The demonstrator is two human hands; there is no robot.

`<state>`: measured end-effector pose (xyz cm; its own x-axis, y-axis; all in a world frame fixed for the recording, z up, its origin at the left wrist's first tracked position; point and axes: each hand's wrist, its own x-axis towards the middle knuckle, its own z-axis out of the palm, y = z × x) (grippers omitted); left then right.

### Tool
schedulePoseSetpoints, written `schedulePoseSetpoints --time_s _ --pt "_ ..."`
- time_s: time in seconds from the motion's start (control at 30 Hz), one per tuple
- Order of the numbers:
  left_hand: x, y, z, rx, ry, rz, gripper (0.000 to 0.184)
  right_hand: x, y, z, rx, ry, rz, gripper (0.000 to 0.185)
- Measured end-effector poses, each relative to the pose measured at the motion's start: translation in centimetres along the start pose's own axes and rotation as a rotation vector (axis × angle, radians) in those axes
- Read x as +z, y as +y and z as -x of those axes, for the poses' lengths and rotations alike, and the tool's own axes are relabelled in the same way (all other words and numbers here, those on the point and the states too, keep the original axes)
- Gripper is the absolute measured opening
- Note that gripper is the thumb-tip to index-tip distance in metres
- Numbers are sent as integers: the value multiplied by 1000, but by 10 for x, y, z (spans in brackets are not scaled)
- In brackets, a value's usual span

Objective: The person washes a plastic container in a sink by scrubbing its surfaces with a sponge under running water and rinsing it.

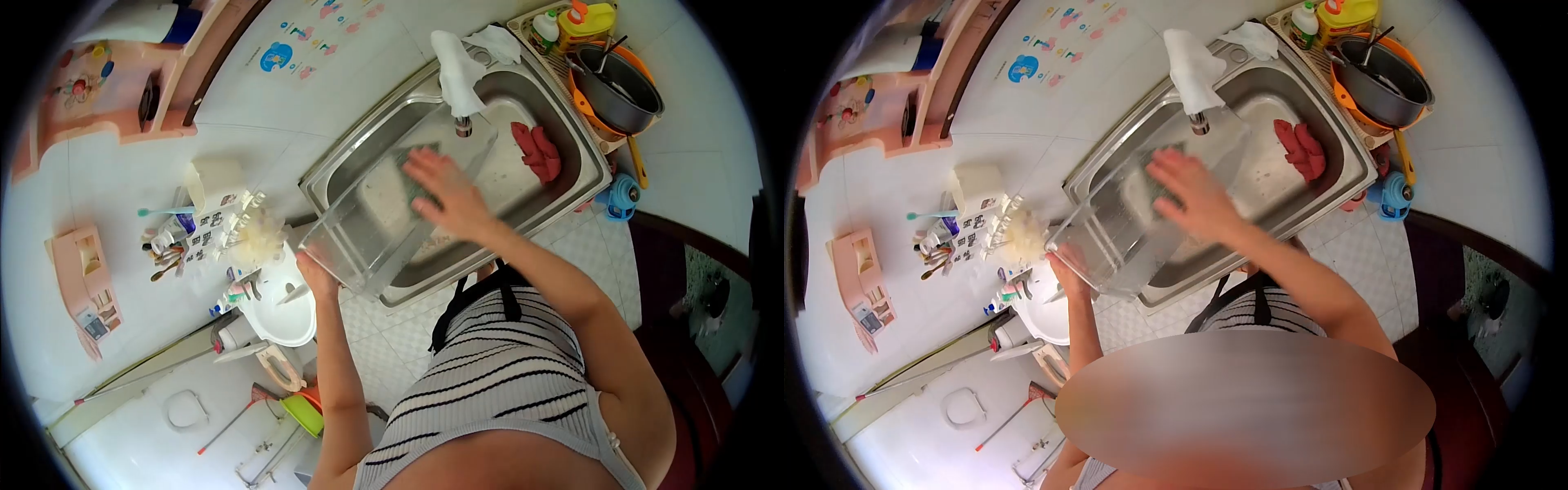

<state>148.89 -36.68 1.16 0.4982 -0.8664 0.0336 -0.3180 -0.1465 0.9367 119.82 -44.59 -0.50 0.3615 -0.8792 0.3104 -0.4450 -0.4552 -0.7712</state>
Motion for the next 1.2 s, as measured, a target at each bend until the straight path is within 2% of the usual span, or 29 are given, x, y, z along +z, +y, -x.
schedulePoseSetpoints --time_s 0.07,0.1,0.17,0.2,0.27,0.4,0.43,0.47,0.57,0.63,0.7,0.77,0.87,1.0,1.1,1.17,1.2 --pt "-32 -38 -4 -122 -333 348 60 -3 35 -5 89 76 61 51" --pt "-29 -33 -1 -127 -325 349 60 2 39 -7 86 67 59 51" --pt "-13 -4 6 -107 -149 96 66 8 42 -9 165 164 96 52" --pt "-8 8 10 -106 -140 98 66 12 34 -9 157 159 94 52" --pt "2 28 10 87 -31 32 56 23 -4 -8 -32 95 52 53" --pt "-3 42 9 83 -109 -38 46 33 -80 -2 -225 -97 -130 55" --pt "-3 44 10 35 -134 12 43 33 -86 -1 -314 -160 -205 55" --pt "-4 45 8 -12 -163 59 41 32 -81 -3 -311 -155 -206 55" --pt "-1 46 1 -72 -115 149 41 18 -25 -16 -156 -25 -47 53" --pt "6 50 -3 -84 -94 127 43 13 48 -22 -16 129 67 48" --pt "12 57 -6 -95 -75 101 46 4 105 -19 251 281 42 45" --pt "15 64 -5 -132 -78 92 46 -4 126 -19 336 332 -47 46" --pt "10 62 -11 -66 -60 25 47 15 141 -14 463 470 -126 49" --pt "15 111 -12 -49 -114 99 48 44 120 4 638 525 -232 50" --pt "12 134 -13 -267 -91 -20 50 85 104 18 720 529 -373 51" --pt "8 140 -14 -338 -59 -42 48 108 78 31 746 387 -595 54" --pt "8 141 -16 -405 -32 -50 47 116 53 36 734 311 -594 55"
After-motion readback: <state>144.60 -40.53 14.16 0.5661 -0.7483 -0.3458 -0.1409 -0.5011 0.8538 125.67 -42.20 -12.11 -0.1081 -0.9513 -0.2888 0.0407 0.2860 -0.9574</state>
